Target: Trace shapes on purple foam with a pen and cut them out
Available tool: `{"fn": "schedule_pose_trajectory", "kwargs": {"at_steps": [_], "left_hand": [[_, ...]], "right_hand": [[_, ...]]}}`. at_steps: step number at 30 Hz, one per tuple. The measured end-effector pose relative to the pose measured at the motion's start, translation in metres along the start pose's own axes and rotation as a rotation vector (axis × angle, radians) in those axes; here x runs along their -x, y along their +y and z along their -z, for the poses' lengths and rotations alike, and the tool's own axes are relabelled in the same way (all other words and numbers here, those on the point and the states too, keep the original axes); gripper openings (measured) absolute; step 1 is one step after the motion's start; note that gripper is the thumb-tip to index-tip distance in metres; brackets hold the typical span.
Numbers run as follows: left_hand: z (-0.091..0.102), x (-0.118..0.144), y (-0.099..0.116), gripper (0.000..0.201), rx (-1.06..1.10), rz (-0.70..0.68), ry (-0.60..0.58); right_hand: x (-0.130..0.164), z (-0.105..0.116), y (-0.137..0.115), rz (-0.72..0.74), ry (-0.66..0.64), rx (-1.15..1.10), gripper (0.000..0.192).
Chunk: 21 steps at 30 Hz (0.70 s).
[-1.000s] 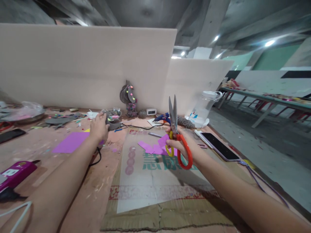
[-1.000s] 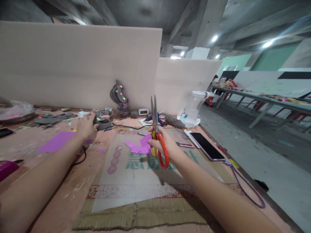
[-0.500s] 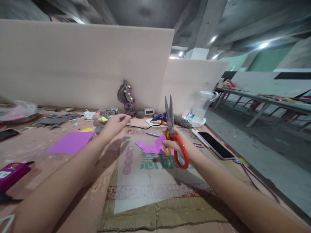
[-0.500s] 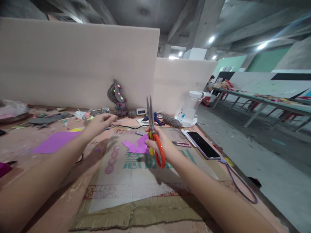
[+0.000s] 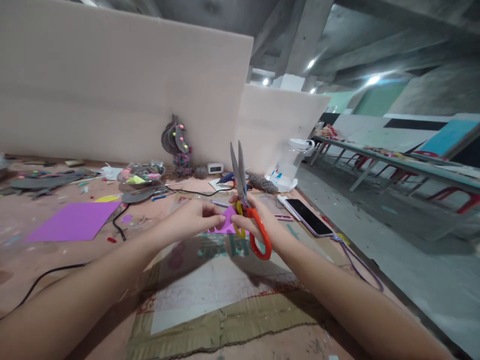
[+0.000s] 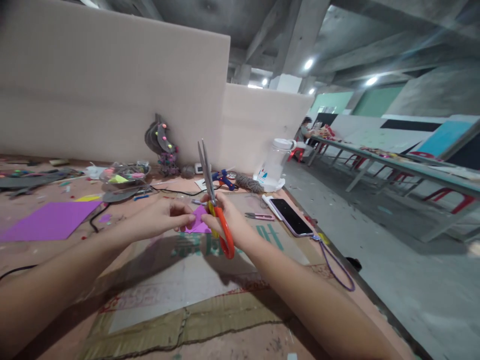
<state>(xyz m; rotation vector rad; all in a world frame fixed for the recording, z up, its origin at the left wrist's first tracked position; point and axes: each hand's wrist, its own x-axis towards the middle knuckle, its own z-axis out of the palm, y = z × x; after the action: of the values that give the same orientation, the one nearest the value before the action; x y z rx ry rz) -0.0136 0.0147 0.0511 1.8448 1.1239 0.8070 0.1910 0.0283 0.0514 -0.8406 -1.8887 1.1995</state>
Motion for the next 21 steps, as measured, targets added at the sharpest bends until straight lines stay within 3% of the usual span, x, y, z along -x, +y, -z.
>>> {"fn": "schedule_pose_trajectory", "kwargs": {"at_steps": [5,9,15,21], "left_hand": [[0.007,0.0,0.012,0.025,0.078,-0.017,0.124],[0.02,0.003,0.022,0.027,0.159,-0.061,0.224],[0.028,0.005,0.019,0.028,0.204,-0.099,0.305],[0.022,0.005,0.02,0.022,0.327,-0.077,0.323]], "right_hand": [[0.006,-0.008,0.005,0.095,0.024,-0.022,0.037],[0.012,-0.013,0.011,0.068,-0.031,0.0,0.043],[0.016,-0.021,0.005,0.018,-0.052,0.023,0.056],[0.017,-0.026,-0.004,0.009,-0.104,0.06,0.061]]}}
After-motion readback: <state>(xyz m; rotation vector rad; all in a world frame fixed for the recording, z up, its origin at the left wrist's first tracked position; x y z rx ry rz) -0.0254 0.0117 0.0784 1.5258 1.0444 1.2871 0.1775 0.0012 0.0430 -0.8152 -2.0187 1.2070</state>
